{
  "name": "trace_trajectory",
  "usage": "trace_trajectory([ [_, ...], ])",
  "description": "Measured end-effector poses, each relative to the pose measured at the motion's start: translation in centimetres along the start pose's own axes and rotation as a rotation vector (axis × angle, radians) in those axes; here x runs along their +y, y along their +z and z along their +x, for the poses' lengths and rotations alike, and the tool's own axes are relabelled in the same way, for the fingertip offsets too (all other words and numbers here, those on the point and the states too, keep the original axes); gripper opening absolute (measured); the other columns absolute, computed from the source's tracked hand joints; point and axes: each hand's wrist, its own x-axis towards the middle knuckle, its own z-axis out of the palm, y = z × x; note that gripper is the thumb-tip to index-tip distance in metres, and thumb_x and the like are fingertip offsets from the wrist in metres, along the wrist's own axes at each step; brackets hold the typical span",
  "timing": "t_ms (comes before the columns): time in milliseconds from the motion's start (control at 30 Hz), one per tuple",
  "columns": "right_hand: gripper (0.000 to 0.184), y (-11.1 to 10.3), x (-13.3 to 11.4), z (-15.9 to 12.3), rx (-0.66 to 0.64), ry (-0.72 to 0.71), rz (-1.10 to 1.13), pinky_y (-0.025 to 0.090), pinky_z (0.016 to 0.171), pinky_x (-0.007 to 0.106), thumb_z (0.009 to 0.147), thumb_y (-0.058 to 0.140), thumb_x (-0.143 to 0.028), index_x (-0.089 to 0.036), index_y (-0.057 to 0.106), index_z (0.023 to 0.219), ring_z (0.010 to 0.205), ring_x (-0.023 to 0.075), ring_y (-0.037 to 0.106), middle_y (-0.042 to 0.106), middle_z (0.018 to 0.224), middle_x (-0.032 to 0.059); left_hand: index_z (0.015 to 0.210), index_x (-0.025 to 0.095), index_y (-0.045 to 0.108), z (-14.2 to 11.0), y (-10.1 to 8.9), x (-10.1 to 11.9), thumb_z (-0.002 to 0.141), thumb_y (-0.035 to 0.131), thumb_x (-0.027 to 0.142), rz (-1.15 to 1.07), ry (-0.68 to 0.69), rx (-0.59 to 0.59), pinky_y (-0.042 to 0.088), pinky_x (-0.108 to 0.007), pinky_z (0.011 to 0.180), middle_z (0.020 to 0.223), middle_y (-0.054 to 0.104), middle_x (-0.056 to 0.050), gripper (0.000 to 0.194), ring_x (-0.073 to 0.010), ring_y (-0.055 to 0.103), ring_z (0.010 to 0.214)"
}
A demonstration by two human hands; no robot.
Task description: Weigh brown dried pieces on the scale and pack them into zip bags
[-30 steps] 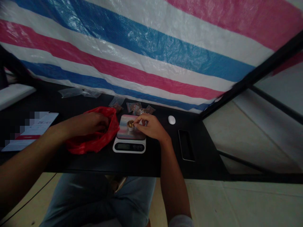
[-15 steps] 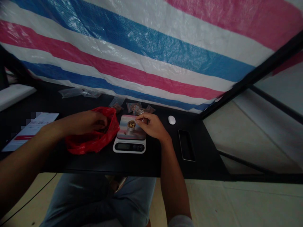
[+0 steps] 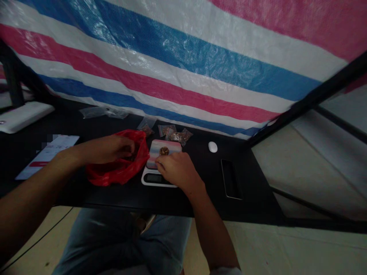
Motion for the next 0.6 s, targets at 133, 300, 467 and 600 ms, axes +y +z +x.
trace_trajectory([
  [133, 0.038, 0.2, -1.0, 0.5, -0.045, 0.056, -0.123, 0.05, 0.076, 0.034, 0.107, 0.043, -0.035, -0.025, 0.08, 0.108, 0.091, 0.0278, 0.077, 0.082, 0.1, 0.0112, 0.089, 0.02, 0.069, 0.0, 0.1, 0.1, 0.09, 0.052, 0.022, -0.03, 0.011, 0.004, 0.048, -0.032, 0.076, 0.093, 0.075, -0.008, 0.017, -0.023, 0.068, 0.083],
  [300, 0.036, 0.8, -1.4, 1.0, -0.071, 0.07, -0.123, 0.051, 0.077, 0.034, 0.106, 0.045, -0.032, -0.023, 0.08, 0.105, 0.091, 0.0282, 0.077, 0.082, 0.101, 0.0128, 0.089, 0.02, 0.069, 0.1, 0.2, 0.2, 0.091, 0.053, 0.023, -0.044, 0.05, 0.035, 0.048, -0.032, 0.076, 0.091, 0.075, -0.006, 0.016, -0.0224, 0.067, 0.081],
  [467, 0.026, -0.2, 0.1, 0.1, 0.059, 0.03, 0.081, 0.043, 0.07, 0.028, 0.103, 0.057, -0.033, -0.025, 0.08, 0.11, 0.081, 0.0206, 0.074, 0.082, 0.091, 0.0063, 0.091, 0.02, 0.07, -0.2, 0.1, -0.1, 0.092, 0.054, 0.024, -0.08, 0.081, 0.063, 0.049, -0.032, 0.078, 0.093, 0.076, -0.006, 0.017, -0.0221, 0.069, 0.082],
  [600, 0.021, -1.2, 2.7, 0.0, 0.24, 0.067, 0.268, 0.036, 0.064, 0.026, 0.099, 0.063, -0.031, -0.026, 0.082, 0.106, 0.062, 0.0144, 0.064, 0.077, 0.075, 0.0007, 0.095, 0.019, 0.072, -0.3, -0.2, -0.1, 0.092, 0.056, 0.028, -0.1, 0.121, 0.117, 0.05, -0.032, 0.078, 0.096, 0.076, -0.006, 0.018, -0.0227, 0.07, 0.084],
])
